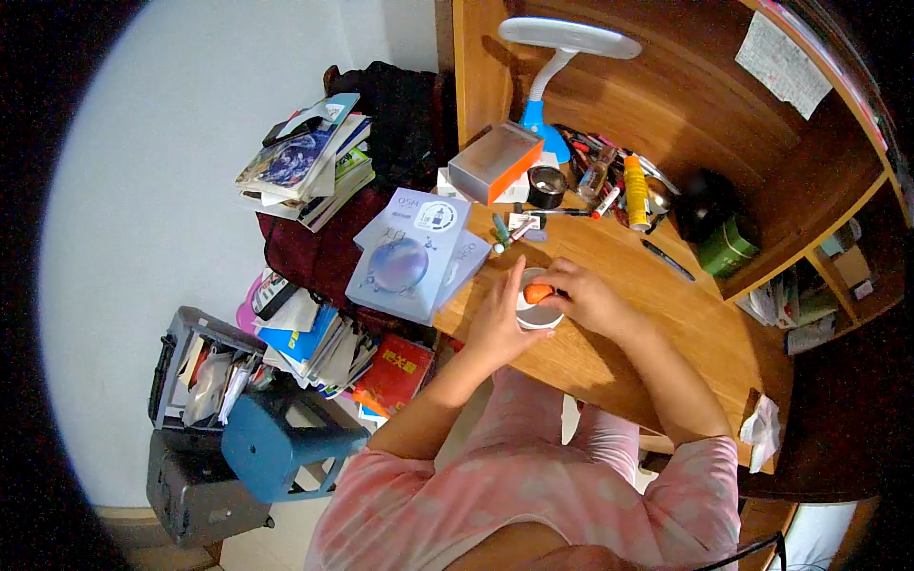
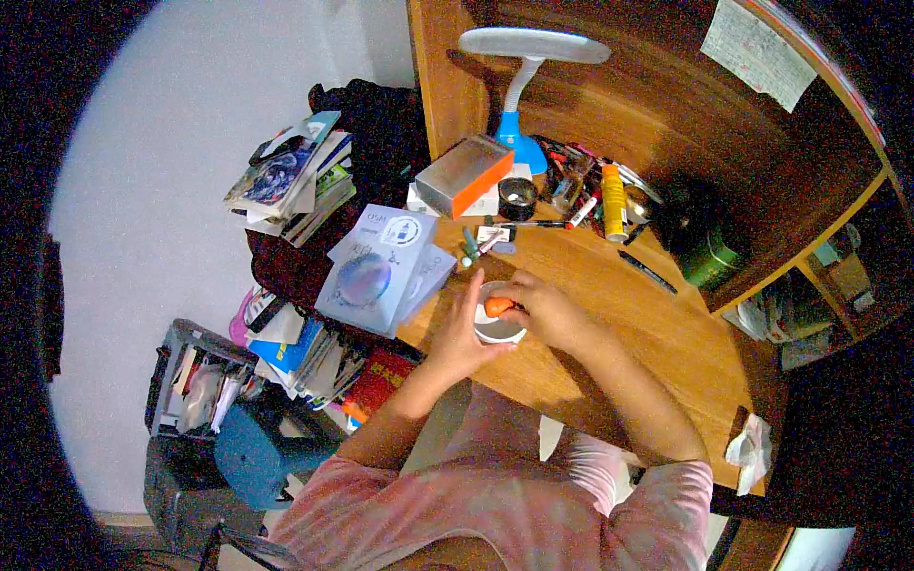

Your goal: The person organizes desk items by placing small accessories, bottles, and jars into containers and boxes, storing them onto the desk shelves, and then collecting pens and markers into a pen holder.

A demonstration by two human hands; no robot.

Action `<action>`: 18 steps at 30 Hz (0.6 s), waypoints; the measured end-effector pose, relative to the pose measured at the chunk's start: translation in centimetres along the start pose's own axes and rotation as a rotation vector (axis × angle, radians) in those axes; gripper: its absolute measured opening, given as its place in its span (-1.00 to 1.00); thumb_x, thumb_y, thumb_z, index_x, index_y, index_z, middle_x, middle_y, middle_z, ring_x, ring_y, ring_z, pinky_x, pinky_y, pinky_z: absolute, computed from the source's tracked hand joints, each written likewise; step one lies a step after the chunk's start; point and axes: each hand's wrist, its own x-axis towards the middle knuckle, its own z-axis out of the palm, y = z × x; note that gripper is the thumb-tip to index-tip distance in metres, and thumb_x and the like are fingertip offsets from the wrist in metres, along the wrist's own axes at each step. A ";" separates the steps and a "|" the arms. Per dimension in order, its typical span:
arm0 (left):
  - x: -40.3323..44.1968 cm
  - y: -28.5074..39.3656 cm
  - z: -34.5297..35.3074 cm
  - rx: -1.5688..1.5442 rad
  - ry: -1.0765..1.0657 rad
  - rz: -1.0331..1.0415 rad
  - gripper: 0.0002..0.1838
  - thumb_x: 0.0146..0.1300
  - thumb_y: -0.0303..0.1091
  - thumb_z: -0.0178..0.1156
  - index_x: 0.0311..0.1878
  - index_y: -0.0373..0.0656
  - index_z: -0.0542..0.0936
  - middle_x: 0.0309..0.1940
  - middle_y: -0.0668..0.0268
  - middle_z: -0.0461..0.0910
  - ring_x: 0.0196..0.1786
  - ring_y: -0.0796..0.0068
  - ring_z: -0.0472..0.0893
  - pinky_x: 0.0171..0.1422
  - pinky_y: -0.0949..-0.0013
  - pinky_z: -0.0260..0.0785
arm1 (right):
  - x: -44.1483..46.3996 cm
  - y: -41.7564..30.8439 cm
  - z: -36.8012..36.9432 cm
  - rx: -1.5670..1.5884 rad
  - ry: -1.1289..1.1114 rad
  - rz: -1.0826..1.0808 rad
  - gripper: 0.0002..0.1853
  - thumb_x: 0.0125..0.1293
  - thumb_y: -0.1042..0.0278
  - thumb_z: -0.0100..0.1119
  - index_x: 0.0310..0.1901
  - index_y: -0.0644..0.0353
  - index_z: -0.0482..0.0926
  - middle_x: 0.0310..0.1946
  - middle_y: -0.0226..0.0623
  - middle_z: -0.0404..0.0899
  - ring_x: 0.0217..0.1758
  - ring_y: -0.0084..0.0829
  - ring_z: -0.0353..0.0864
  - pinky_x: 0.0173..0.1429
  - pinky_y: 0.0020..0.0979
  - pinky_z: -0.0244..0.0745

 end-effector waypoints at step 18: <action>-0.1 0.6 -0.4 0.065 -0.001 -0.002 0.20 -0.16 -0.13 0.58 0.50 -0.16 0.03 0.28 -0.07 0.31 0.25 -0.13 0.39 0.29 0.01 0.31 | 4.6 8.7 -0.1 -0.255 0.429 0.120 -0.64 0.21 0.50 0.23 0.08 0.21 0.56 -0.03 -0.08 0.56 -0.03 -0.07 0.58 0.04 -0.23 0.52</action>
